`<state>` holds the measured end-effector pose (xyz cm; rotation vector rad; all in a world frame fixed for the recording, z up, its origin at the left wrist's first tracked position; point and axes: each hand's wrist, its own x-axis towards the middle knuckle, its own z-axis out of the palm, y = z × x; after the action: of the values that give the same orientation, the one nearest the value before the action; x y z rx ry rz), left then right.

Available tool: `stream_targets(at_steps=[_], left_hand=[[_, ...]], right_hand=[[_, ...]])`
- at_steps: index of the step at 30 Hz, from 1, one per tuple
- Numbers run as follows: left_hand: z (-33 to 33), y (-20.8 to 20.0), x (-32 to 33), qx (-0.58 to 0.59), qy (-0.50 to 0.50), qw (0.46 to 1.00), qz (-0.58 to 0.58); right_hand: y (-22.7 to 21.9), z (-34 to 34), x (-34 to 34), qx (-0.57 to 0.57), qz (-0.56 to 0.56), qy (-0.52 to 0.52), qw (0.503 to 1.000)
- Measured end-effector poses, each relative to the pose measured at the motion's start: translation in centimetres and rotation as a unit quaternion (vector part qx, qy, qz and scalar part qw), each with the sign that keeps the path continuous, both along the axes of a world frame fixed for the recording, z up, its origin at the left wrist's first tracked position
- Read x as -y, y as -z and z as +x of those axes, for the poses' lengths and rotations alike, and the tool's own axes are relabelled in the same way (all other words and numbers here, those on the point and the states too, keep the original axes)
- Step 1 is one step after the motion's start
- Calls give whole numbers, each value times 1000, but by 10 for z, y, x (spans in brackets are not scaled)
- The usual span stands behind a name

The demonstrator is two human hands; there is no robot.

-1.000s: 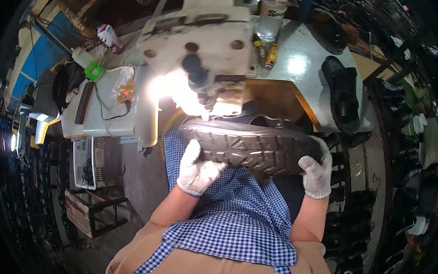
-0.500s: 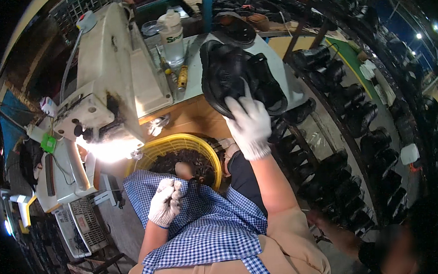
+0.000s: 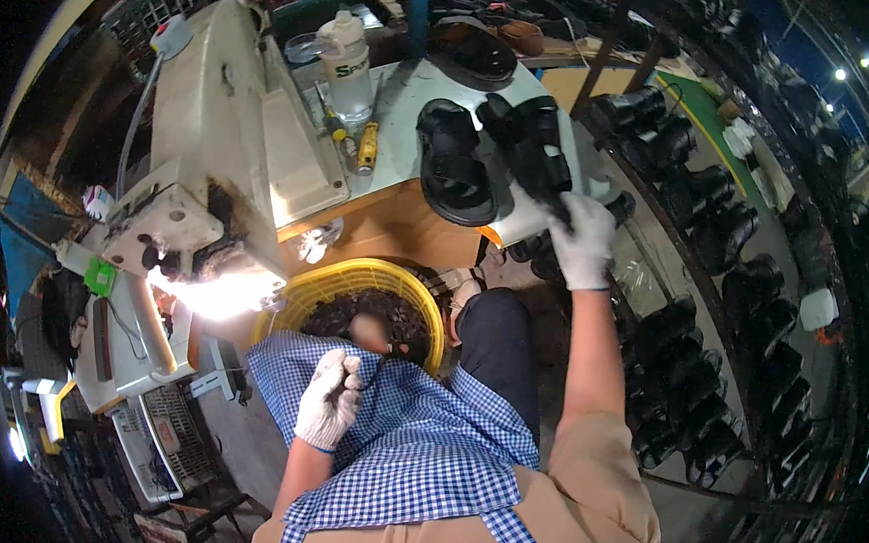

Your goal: Stitching soles onto shoes using an industrial sewing machine.

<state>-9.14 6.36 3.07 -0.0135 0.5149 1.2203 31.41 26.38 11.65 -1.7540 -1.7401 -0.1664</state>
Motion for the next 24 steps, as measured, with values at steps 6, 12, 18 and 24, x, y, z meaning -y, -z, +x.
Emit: stream_targets(at_steps=[6, 12, 18, 24], left_hand=[[16, -10, -6, -2, 54, 998, 34], [35, -18, -8, -24, -11, 986, 167], [-10, -25, -4, -57, -54, 992, 94], [-30, -48, -2, -152, 32, 932, 327]], right_hand=[[-69, -35, 115, -364, 283, -10, 887], [-37, -93, 160, -734, 60, -83, 671], [22, -143, 167, -722, -300, -251, 571], [51, -137, 149, -695, -335, -322, 549]])
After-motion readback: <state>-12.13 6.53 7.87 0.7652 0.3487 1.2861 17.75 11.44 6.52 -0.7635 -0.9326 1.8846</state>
